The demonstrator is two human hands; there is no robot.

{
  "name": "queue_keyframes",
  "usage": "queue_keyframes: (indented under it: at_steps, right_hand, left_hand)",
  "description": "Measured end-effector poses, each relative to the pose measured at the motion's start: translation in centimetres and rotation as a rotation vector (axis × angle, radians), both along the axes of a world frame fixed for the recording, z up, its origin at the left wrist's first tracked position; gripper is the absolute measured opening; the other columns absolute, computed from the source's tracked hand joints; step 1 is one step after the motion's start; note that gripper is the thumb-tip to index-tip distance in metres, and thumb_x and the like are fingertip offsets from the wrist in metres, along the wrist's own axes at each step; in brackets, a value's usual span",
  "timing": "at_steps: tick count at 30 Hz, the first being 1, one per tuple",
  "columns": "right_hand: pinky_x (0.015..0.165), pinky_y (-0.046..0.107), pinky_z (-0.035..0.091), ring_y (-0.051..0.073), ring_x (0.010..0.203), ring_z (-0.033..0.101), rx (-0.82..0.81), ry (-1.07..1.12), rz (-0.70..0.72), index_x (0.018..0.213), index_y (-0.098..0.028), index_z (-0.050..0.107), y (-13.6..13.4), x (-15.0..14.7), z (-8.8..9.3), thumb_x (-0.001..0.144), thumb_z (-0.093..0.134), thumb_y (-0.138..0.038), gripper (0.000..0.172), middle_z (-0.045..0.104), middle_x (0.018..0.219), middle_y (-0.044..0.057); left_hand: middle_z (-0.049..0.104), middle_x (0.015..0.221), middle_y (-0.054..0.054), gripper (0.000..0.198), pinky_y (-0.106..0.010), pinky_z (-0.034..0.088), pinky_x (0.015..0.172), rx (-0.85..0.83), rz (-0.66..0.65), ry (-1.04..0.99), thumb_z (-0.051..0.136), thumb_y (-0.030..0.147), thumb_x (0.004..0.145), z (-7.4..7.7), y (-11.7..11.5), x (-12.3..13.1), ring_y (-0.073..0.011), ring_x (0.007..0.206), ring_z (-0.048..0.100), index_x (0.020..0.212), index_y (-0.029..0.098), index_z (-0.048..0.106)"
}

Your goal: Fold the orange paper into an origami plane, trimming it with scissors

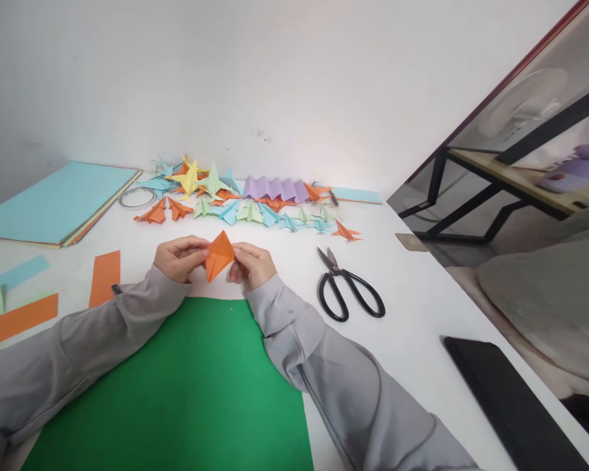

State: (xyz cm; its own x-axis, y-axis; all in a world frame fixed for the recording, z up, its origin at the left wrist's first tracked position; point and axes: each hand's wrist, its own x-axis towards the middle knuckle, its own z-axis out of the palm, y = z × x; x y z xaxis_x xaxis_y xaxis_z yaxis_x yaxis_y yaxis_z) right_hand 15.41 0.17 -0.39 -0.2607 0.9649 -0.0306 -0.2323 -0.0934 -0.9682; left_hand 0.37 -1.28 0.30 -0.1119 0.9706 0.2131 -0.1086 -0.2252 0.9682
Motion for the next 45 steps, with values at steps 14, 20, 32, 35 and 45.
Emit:
queue_keyframes:
  at_steps: [14, 20, 32, 35, 45]
  right_hand:
    - [0.034, 0.02, 0.032, 0.009, 0.032, 0.047, 0.031, 0.03, -0.05, 0.072, -0.014, 0.066, 0.0, -0.3, -0.5, 0.056, 0.072, -0.041, 0.032, 0.054, 0.036, -0.003]
    - [0.033, 0.02, 0.031, 0.009, 0.032, 0.046, 0.029, 0.01, -0.038, 0.071, -0.014, 0.066, 0.0, -0.3, -0.4, 0.054, 0.073, -0.045, 0.036, 0.054, 0.036, -0.003]
    - [0.033, 0.02, 0.035, 0.008, 0.033, 0.046, 0.118, -0.041, -0.101, 0.069, -0.015, 0.066, -0.1, -0.3, -0.8, 0.054, 0.074, -0.047, 0.036, 0.054, 0.039, -0.003]
    - [0.032, 0.02, 0.035, 0.008, 0.033, 0.046, 0.113, -0.041, -0.12, 0.067, -0.015, 0.065, -0.2, -0.4, -0.7, 0.053, 0.076, -0.046, 0.035, 0.054, 0.039, -0.003]
    - [0.032, 0.021, 0.035, 0.008, 0.034, 0.047, 0.114, -0.103, -0.132, 0.067, -0.015, 0.065, -0.4, -0.5, -0.6, 0.053, 0.077, -0.039, 0.031, 0.056, 0.04, -0.002]
  left_hand:
    - [0.067, 0.062, -0.004, 0.022, -0.027, 0.052, 0.055, -0.06, -0.176, -0.049, 0.076, 0.028, 0.057, -0.6, 0.4, 0.0, -0.0143, 0.057, 0.061, 0.071, 0.011, 0.07]
    - [0.069, 0.062, -0.003, 0.021, -0.027, 0.053, 0.055, -0.065, -0.162, -0.072, 0.077, 0.026, 0.056, -0.6, 0.3, 0.1, -0.0138, 0.056, 0.061, 0.07, 0.012, 0.071]
    - [0.07, 0.062, -0.005, 0.026, -0.027, 0.052, 0.052, -0.081, -0.108, -0.019, 0.078, 0.03, 0.052, -1.3, 0.7, -0.1, -0.0151, 0.054, 0.062, 0.07, 0.012, 0.071]
    - [0.07, 0.062, -0.004, 0.024, -0.027, 0.052, 0.054, -0.093, -0.135, -0.06, 0.079, 0.027, 0.051, -1.3, 0.7, -0.1, -0.0149, 0.055, 0.062, 0.068, 0.012, 0.071]
    - [0.066, 0.064, -0.003, 0.018, -0.024, 0.046, 0.053, 0.002, -0.144, 0.017, 0.076, 0.028, 0.054, -1.7, 1.3, -0.4, -0.0128, 0.058, 0.058, 0.064, 0.014, 0.071]
